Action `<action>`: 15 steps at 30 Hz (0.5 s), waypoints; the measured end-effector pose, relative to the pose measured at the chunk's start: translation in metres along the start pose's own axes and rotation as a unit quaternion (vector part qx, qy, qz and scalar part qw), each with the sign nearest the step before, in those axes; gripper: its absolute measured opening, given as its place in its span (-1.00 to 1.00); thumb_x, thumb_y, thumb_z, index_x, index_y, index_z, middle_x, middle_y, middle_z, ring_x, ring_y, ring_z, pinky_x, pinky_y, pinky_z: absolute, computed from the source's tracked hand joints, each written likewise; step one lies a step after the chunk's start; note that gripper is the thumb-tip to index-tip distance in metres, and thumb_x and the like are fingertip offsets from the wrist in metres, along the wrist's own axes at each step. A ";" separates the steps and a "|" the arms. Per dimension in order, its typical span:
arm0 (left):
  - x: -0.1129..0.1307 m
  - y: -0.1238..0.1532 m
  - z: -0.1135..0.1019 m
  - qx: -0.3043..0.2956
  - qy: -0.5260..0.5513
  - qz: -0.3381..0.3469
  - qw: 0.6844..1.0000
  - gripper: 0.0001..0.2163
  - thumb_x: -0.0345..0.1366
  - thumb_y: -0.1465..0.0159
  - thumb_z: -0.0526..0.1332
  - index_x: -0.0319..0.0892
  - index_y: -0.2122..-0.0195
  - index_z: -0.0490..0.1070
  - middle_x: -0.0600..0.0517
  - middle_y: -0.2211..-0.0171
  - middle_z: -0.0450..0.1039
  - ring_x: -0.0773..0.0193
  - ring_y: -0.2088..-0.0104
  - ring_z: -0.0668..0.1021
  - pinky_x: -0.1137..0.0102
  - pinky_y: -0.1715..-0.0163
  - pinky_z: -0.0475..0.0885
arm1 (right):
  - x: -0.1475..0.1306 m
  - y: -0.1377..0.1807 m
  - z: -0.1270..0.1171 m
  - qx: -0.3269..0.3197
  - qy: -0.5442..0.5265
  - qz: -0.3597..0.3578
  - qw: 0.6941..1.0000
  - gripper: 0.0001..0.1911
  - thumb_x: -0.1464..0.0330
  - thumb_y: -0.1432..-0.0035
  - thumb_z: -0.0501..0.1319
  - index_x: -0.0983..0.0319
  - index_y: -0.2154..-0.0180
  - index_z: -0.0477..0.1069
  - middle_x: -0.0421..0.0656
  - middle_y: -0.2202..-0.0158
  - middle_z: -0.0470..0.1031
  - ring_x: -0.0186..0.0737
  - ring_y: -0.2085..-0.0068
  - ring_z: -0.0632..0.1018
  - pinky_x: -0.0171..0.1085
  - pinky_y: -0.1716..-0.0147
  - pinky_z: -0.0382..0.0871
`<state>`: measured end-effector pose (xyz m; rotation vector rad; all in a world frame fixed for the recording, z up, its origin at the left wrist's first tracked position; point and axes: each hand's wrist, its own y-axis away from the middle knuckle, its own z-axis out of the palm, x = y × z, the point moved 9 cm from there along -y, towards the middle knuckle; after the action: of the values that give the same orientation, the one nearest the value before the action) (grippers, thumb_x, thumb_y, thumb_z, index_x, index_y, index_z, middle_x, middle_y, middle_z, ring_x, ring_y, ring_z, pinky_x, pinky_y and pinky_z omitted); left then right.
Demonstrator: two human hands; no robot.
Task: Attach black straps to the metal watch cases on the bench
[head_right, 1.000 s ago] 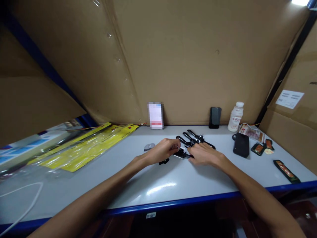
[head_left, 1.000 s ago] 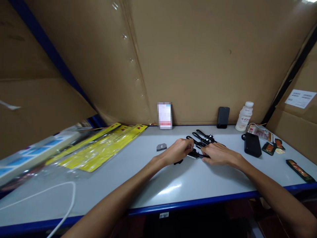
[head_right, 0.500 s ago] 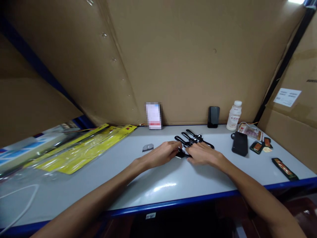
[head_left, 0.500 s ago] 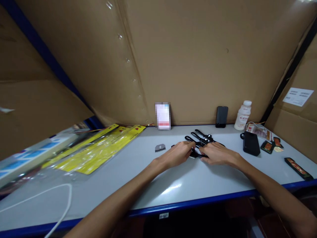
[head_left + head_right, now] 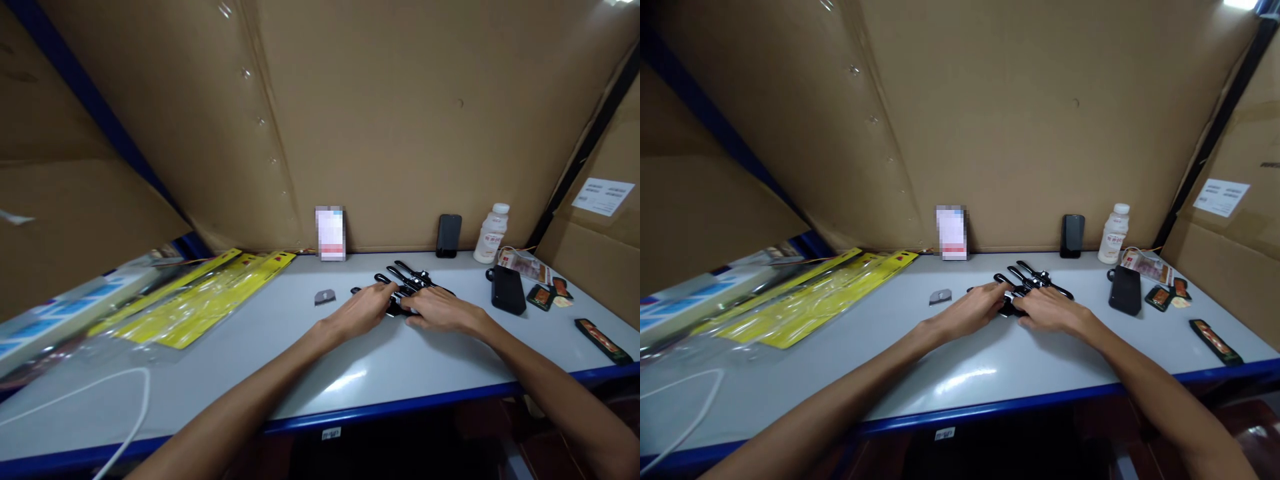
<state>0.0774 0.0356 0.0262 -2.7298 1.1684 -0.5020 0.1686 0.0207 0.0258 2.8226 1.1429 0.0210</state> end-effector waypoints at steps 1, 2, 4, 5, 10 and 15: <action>-0.006 -0.001 0.001 0.014 0.020 -0.021 0.999 -0.77 -0.57 -0.24 0.07 -0.16 0.14 0.33 -0.01 0.29 0.48 0.19 0.32 0.52 0.38 0.33 0.35 | 0.002 0.000 0.001 0.002 0.000 0.002 1.000 -0.80 0.31 -0.29 0.17 0.24 0.12 0.49 -0.03 0.26 0.57 -0.08 0.30 0.54 -0.21 0.34 0.25; -0.012 -0.002 0.001 0.027 0.039 -0.041 0.998 -0.78 -0.55 -0.25 0.09 -0.16 0.14 0.35 0.00 0.31 0.49 0.20 0.34 0.52 0.39 0.35 0.34 | 0.003 0.000 0.001 0.003 0.000 0.005 1.000 -0.80 0.31 -0.30 0.17 0.23 0.11 0.49 -0.03 0.25 0.57 -0.07 0.30 0.54 -0.21 0.34 0.25; -0.021 -0.003 0.003 0.049 0.063 -0.069 0.994 -0.82 -0.52 -0.25 0.12 -0.17 0.19 0.39 0.02 0.35 0.49 0.22 0.36 0.52 0.39 0.34 0.33 | 0.006 0.000 0.002 0.003 0.001 0.009 1.000 -0.80 0.32 -0.30 0.17 0.23 0.09 0.48 -0.04 0.24 0.57 -0.08 0.29 0.54 -0.21 0.33 0.25; -0.024 -0.004 0.004 0.056 0.069 -0.073 0.993 -0.85 -0.51 -0.25 0.13 -0.17 0.23 0.42 0.02 0.36 0.50 0.22 0.36 0.52 0.39 0.33 0.34 | 0.006 -0.001 0.002 0.001 0.000 0.009 1.000 -0.80 0.32 -0.30 0.18 0.22 0.09 0.49 -0.04 0.24 0.57 -0.08 0.29 0.54 -0.22 0.33 0.26; -0.015 -0.005 0.000 0.066 0.046 -0.023 0.996 -0.83 -0.52 -0.27 0.12 -0.18 0.34 0.46 -0.03 0.27 0.51 0.18 0.21 0.54 0.35 0.19 0.40 | 0.007 -0.002 0.002 -0.005 0.000 0.006 1.000 -0.79 0.33 -0.30 0.19 0.21 0.06 0.49 -0.04 0.19 0.57 -0.08 0.25 0.55 -0.22 0.31 0.28; -0.009 -0.005 0.000 0.055 0.031 -0.009 0.998 -0.79 -0.55 -0.30 0.08 -0.20 0.27 0.49 -0.06 0.24 0.51 0.17 0.17 0.54 0.29 0.14 0.44 | 0.007 -0.002 0.002 0.002 -0.006 0.002 1.000 -0.77 0.33 -0.29 0.20 0.22 0.05 0.49 -0.04 0.18 0.57 -0.08 0.23 0.54 -0.22 0.29 0.27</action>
<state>0.0749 0.0454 0.0247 -2.6509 1.0955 -0.6392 0.1724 0.0267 0.0237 2.8243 1.1360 0.0030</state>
